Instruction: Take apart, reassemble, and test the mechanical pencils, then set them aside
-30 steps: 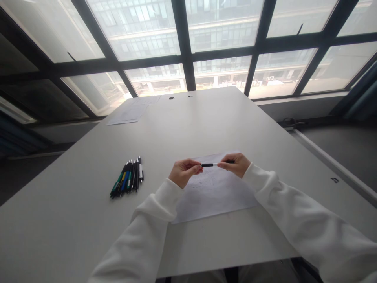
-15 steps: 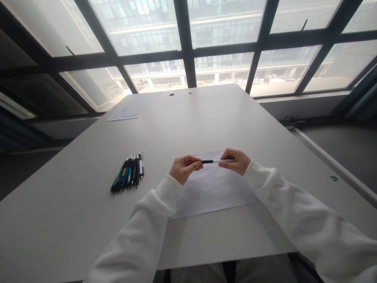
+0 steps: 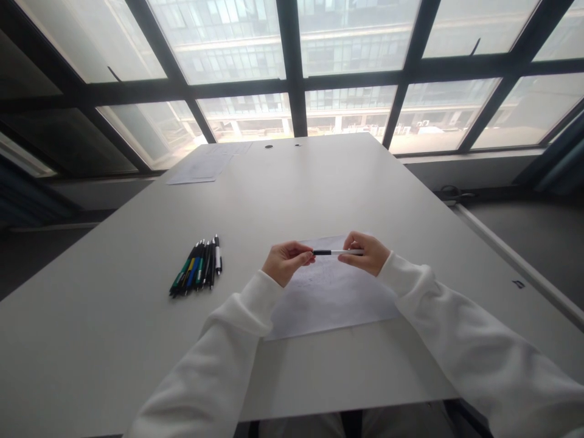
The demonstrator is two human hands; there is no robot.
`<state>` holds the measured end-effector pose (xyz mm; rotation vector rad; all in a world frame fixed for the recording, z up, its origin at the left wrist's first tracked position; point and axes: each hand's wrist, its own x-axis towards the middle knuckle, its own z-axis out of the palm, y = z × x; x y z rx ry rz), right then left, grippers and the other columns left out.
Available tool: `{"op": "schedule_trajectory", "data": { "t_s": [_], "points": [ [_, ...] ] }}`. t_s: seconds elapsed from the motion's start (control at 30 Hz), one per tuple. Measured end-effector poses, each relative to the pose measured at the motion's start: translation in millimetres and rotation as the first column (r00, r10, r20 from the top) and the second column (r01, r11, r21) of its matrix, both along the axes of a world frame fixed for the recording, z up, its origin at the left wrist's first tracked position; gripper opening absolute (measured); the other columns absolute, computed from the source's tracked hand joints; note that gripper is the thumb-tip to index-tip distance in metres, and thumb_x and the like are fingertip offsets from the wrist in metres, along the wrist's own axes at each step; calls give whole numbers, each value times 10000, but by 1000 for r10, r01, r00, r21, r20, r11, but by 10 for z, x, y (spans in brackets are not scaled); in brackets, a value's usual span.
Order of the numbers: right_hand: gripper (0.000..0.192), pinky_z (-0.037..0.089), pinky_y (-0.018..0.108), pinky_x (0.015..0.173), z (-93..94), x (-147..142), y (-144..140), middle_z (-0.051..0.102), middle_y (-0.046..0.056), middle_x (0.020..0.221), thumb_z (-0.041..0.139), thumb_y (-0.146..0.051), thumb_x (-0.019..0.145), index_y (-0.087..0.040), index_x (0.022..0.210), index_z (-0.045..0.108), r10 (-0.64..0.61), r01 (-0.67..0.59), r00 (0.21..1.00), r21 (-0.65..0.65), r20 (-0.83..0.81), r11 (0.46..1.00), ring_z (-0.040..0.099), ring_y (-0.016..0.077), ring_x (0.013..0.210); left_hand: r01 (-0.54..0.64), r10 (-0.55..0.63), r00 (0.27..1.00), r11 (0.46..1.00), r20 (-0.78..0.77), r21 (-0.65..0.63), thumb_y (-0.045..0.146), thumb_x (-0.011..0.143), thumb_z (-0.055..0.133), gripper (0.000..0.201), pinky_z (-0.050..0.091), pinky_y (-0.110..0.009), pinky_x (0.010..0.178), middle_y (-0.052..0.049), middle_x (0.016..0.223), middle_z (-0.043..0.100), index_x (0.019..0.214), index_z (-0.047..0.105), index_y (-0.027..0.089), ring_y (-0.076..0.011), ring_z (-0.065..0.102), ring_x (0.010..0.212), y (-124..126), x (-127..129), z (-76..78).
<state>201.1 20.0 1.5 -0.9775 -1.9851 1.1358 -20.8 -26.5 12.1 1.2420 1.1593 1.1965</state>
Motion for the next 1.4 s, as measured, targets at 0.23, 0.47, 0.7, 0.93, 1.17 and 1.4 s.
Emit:
{"op": "schedule_trajectory", "data": {
  "t_s": [0.23,0.47,0.7,0.93,1.17,1.4],
  "points": [
    [399,218,216,428,-23,-44,9,343,-48,473,537,-508,728,-132,598,571,-49,45,998,75,48,996,298,67,459,0,0,1000,1000,-6,13,260,628,706,208,517,-261,613,-59,637,677,751,655,100,-150,639,618,4,3,-2],
    [316,243,198,432,-23,-33,-2,380,-78,500,636,-437,663,-165,790,535,-27,24,999,67,34,997,320,63,445,-10,11,1000,1000,-12,20,263,624,707,211,519,-269,615,-59,643,680,752,656,102,-155,640,620,12,-7,-12],
    [331,256,209,454,-27,-24,13,392,-42,512,562,-452,727,-136,631,568,-14,10,999,106,40,994,340,73,485,-10,11,1000,1000,-15,21,254,618,709,206,517,-266,610,-59,635,677,745,655,100,-155,641,616,12,-4,-3],
    [324,222,209,434,-14,-26,3,319,-78,465,555,-472,725,-151,754,585,-49,37,993,110,104,993,285,64,433,-3,3,1000,999,-21,35,249,630,700,196,517,-264,612,-55,633,675,750,653,101,-150,636,616,4,3,-10],
    [270,257,198,437,-72,-5,26,407,-73,511,628,-400,672,-177,695,478,-37,36,999,102,9,994,330,61,449,-3,4,999,999,-33,44,249,635,697,197,520,-271,617,-63,650,678,757,655,101,-155,638,625,7,-13,-16],
    [353,244,217,434,-47,-17,39,381,-47,486,571,-481,712,-134,648,595,-37,35,999,84,21,996,325,70,465,-15,16,1000,999,-21,50,241,632,699,184,514,-263,616,-61,641,675,743,654,101,-148,633,616,5,2,-7]
  ]
}}
